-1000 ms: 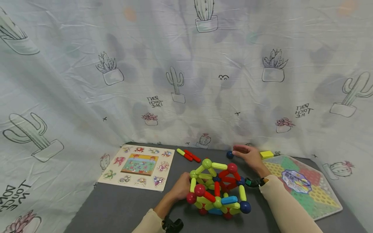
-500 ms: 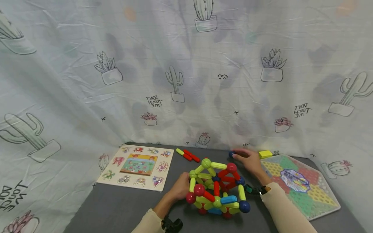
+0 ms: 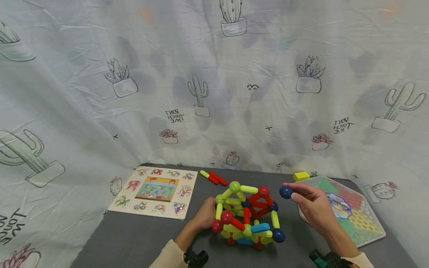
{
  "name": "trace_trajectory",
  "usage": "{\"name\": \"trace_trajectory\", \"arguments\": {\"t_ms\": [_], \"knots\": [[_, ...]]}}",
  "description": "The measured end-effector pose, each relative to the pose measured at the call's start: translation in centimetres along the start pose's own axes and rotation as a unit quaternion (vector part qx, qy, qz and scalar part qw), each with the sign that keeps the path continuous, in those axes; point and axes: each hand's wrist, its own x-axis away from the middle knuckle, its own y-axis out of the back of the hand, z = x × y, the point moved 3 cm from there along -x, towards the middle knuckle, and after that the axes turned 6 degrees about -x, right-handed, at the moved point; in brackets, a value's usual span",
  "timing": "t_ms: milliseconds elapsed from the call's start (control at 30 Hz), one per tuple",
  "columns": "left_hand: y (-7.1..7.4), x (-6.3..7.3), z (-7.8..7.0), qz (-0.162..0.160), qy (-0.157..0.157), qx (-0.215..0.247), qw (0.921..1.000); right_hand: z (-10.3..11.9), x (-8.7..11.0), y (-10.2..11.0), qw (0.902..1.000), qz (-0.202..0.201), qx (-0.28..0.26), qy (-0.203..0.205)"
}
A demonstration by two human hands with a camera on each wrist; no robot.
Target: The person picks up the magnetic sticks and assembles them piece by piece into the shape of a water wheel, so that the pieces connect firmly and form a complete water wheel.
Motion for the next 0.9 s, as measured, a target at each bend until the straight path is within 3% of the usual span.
{"name": "trace_trajectory", "arguments": {"t_ms": [167, 267, 400, 567, 800, 900], "knots": [[0.0, -0.1, -0.4, 0.003, 0.053, 0.001, 0.9986, 1.2, 2.5, -1.7, 0.9974, 0.068, 0.002, -0.022], [0.0, -0.1, -0.5, 0.001, 0.063, 0.002, 0.9980, 1.0, 3.3, -2.5, 0.9954, 0.089, 0.026, -0.024], [0.0, 0.0, -0.7, -0.001, 0.066, 0.010, 0.9978, 0.1, 3.8, -3.4, 0.9930, 0.099, 0.048, -0.043], [-0.1, 0.0, -0.6, 0.004, 0.067, 0.012, 0.9977, -0.7, 4.1, -4.1, 0.9906, 0.103, 0.037, -0.082], [-0.1, 0.0, -0.6, 0.003, 0.062, 0.009, 0.9980, -0.5, 4.0, -4.3, 0.9904, 0.102, 0.044, -0.083], [-0.2, 0.0, -0.6, 0.001, 0.064, 0.007, 0.9979, -0.4, 3.9, -3.9, 0.9919, 0.097, 0.054, -0.061]]}}
